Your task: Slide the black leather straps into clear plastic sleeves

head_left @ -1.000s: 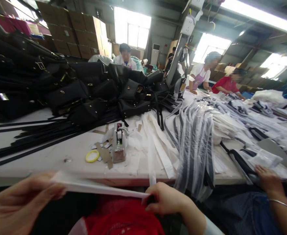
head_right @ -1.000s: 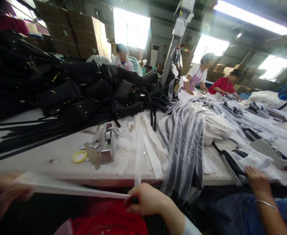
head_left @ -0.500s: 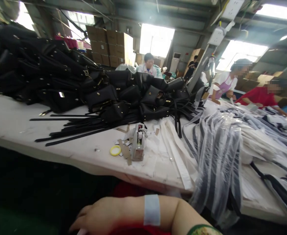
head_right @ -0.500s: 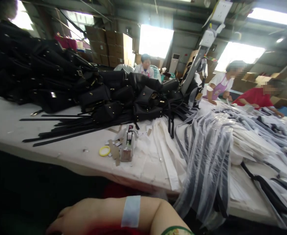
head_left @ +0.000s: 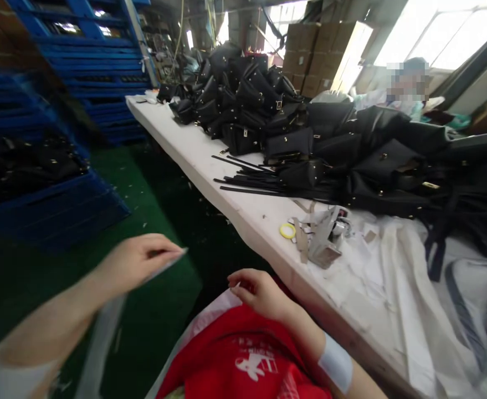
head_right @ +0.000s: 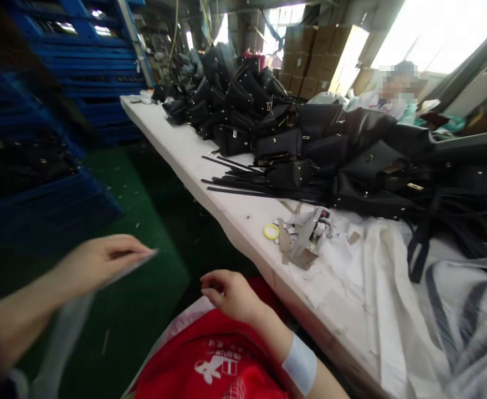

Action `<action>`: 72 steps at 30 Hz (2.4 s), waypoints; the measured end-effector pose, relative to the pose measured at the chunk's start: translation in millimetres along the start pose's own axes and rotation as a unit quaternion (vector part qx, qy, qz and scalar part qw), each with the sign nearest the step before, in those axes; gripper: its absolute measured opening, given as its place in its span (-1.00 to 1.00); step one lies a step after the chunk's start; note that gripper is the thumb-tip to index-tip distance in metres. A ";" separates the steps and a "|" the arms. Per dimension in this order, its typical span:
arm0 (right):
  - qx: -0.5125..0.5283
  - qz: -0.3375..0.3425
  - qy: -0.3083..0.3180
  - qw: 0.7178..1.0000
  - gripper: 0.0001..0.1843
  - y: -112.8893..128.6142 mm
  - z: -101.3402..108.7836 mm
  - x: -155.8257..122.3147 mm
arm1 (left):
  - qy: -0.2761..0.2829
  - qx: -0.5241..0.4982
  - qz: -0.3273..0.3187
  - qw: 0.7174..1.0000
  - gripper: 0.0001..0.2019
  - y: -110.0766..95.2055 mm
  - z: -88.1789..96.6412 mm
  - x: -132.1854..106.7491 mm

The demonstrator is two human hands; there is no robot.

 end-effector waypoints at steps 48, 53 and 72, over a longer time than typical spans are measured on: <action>0.137 -0.032 -0.151 0.979 -0.85 -40.6 23.0 -52.9 | 0.270 0.038 -0.178 0.945 -0.86 -58.3 -116.8 97.4; 0.145 -0.036 -0.155 0.977 -0.83 -41.5 22.0 -51.5 | 0.258 0.045 -0.163 0.951 -0.82 -57.6 -115.2 95.4; 0.166 -0.004 -0.178 0.970 -0.76 -35.7 26.0 -56.6 | 0.267 -0.070 -0.217 0.937 -0.65 -74.4 -123.9 89.4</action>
Point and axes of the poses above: each hand's wrist, its own x-axis towards the middle knuckle, its own z-axis out of the back of the hand, y = z × x, the point moved 2 cm from there along x, towards the middle knuckle, and after that the axes turned 5 degrees about y, right-handed, at the moved point
